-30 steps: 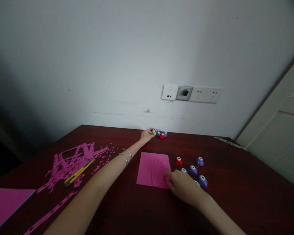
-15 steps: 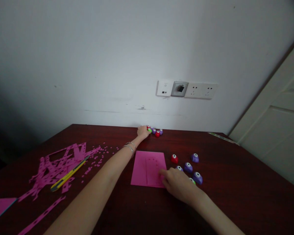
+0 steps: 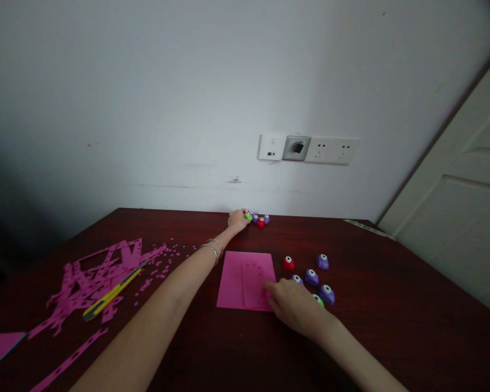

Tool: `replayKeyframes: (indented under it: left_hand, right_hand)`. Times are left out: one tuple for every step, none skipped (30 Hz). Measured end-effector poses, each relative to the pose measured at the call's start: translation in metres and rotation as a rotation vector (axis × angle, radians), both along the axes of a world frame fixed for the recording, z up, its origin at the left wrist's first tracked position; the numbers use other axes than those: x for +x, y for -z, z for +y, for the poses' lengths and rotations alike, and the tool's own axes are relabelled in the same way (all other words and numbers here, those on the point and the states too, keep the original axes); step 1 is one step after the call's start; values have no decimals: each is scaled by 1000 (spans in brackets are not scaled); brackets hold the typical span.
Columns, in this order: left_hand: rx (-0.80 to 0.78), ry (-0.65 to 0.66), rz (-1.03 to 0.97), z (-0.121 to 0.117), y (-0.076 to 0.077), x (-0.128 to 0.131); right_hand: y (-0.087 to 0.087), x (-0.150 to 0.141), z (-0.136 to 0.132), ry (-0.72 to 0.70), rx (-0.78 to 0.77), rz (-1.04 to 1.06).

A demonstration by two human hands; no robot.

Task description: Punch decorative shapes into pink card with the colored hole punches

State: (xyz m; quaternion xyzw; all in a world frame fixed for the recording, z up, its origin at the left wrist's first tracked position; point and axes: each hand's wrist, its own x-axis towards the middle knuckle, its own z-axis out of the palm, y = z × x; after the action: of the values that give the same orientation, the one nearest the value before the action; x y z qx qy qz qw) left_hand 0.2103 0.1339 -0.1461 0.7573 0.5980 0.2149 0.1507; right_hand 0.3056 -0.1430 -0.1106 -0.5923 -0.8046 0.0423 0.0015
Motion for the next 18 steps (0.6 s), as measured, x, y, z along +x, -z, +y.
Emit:
replayKeyframes:
  left_hand:
    - [5, 18, -12, -2, -3, -1]
    - [14, 39, -24, -5, -6, -3]
    - [25, 63, -37, -9, -9, -5]
    - [40, 90, -50, -13, -13, -7]
    - [56, 118, -64, -17, -17, -10]
    - [73, 143, -75, -22, -20, -14]
    - [92, 172, -89, -28, -23, -17]
    - [113, 204, -105, -34, -26, -21]
    - [132, 237, -125, -41, -29, -26]
    - [151, 282, -155, -48, -31, -31]
    - [163, 324, -188, -56, -34, -36]
    - [167, 363, -225, -64, -36, -41]
    - [170, 398, -257, -73, -38, -46]
    - [176, 425, -281, -82, -40, -51]
    - [188, 444, -291, -90, -43, -56]
    - [204, 453, -288, -99, -46, -60]
    - [223, 458, -276, -107, -49, -64]
    - [246, 460, -260, -114, -52, -68]
  right_hand:
    - [1, 0, 0, -3, -1, -1]
    - [1, 0, 0, -5, 2, -2]
    - [1, -1, 0, -7, 5, -4]
    - [1, -1, 0, -7, 6, -7]
    - [1, -2, 0, -2, 5, -12]
    - [0, -3, 0, 5, 1, -16]
    - [0, -4, -1, 12, -5, -20]
    - [-1, -5, -1, 17, -12, -22]
    - [-2, -6, -1, 21, -18, -22]
    - [-2, -6, -1, 24, -20, -21]
    - [-2, -6, -2, 24, -20, -21]
    - [-2, -6, -2, 24, -17, -22]
    - [-2, -6, -2, 25, -14, -26]
    - [-2, -6, -2, 27, -12, -28]
    - [-1, -6, -3, 32, -14, -28]
    - [-1, -6, -3, 36, -17, -26]
    - [-1, -6, -3, 41, -18, -22]
    - [0, -7, -3, 44, -17, -17]
